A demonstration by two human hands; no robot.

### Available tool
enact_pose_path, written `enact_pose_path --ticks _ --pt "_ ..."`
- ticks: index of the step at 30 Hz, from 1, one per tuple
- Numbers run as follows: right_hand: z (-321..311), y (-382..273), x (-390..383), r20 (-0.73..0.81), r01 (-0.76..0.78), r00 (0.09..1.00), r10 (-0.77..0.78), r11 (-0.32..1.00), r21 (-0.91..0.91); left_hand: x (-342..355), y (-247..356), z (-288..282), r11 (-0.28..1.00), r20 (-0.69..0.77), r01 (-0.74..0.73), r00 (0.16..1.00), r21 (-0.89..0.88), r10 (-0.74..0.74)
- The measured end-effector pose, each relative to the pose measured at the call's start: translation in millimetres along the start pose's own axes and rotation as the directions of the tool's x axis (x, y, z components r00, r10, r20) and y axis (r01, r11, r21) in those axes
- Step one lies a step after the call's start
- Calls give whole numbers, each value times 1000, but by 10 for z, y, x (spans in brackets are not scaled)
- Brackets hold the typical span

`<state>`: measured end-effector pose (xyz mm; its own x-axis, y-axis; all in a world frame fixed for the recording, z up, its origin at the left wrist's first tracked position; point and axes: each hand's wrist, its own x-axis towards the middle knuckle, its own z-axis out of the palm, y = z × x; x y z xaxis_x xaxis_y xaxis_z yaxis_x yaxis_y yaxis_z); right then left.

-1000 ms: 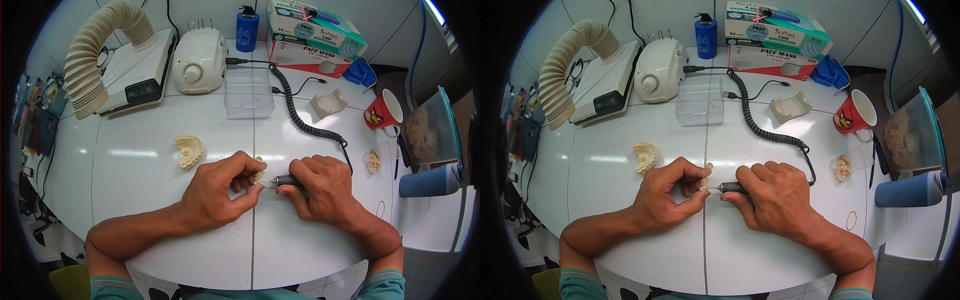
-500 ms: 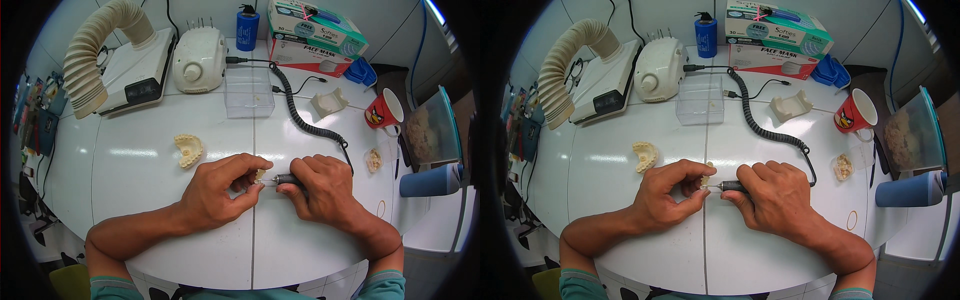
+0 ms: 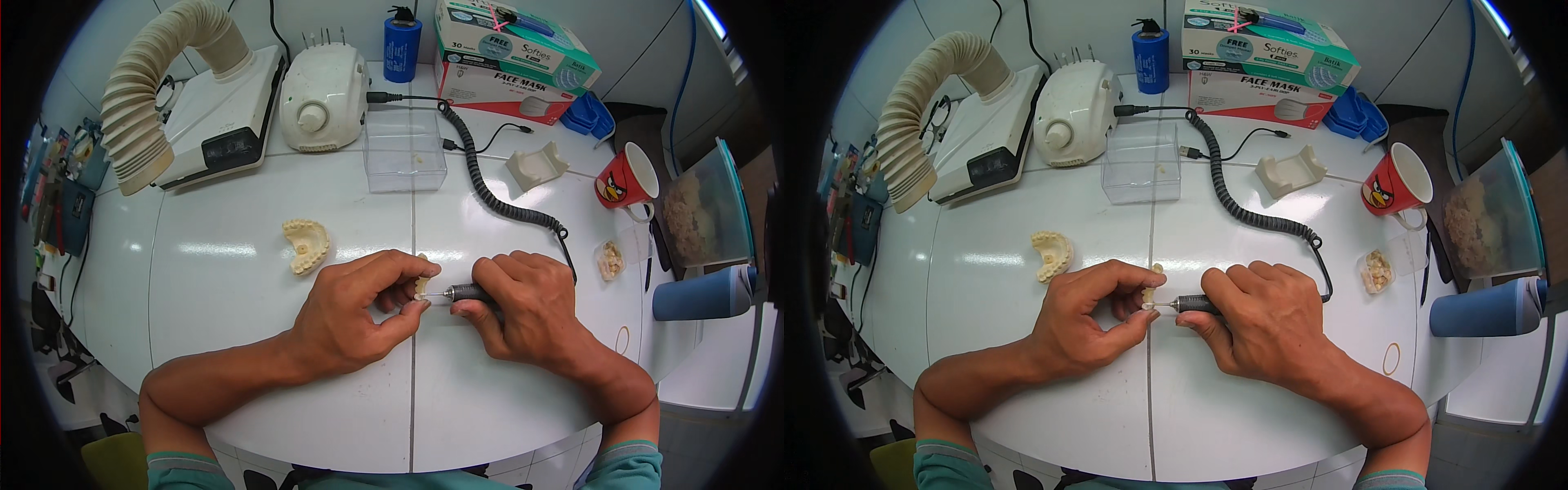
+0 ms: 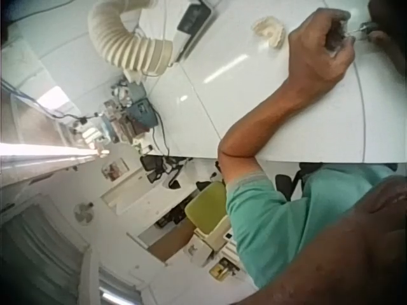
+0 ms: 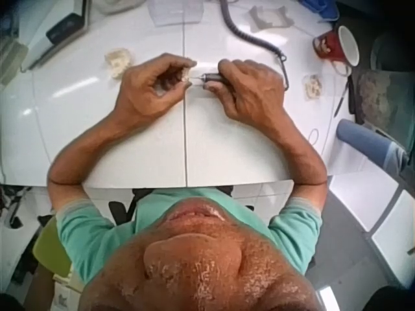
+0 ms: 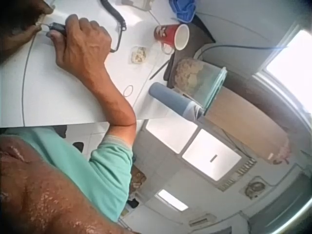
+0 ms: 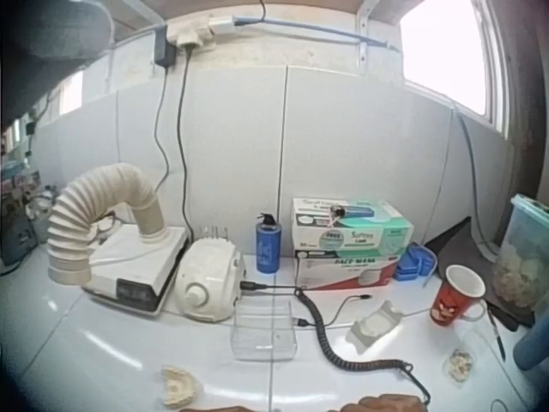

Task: The recorder uses a dental handpiece with a rotary bur to trim and refine a gypsum dental model.

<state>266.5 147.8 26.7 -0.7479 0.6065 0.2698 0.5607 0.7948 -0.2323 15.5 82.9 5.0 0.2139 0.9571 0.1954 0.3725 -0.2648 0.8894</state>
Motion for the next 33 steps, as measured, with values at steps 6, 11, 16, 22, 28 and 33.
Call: enact_pose_path --ticks 6,11,16,22,28,33 --pt "-4 7 -2 1 -2 1000 2 1000 13 -8 -10 4 1000 3 -13 1000 25 13" --pt "-10 11 3 2 -2 1000 2 1000 22 -8 4 1 999 3 -8 1000 42 7" --pt "-3 11 3 -4 -9 1000 9 999 32 -5 13 -4 998 0 -5 1000 56 5" --pt "-16 7 7 14 0 1000 -1 1000 28 -4 11 -6 999 -8 -2 1000 51 3" --pt "-8 6 4 4 -4 1000 4 999 33 -3 14 -3 999 -13 -4 1000 54 5" --pt "-20 9 6 9 1 1000 -2 999 36 -4 10 -5 998 -12 -5 1000 55 5"
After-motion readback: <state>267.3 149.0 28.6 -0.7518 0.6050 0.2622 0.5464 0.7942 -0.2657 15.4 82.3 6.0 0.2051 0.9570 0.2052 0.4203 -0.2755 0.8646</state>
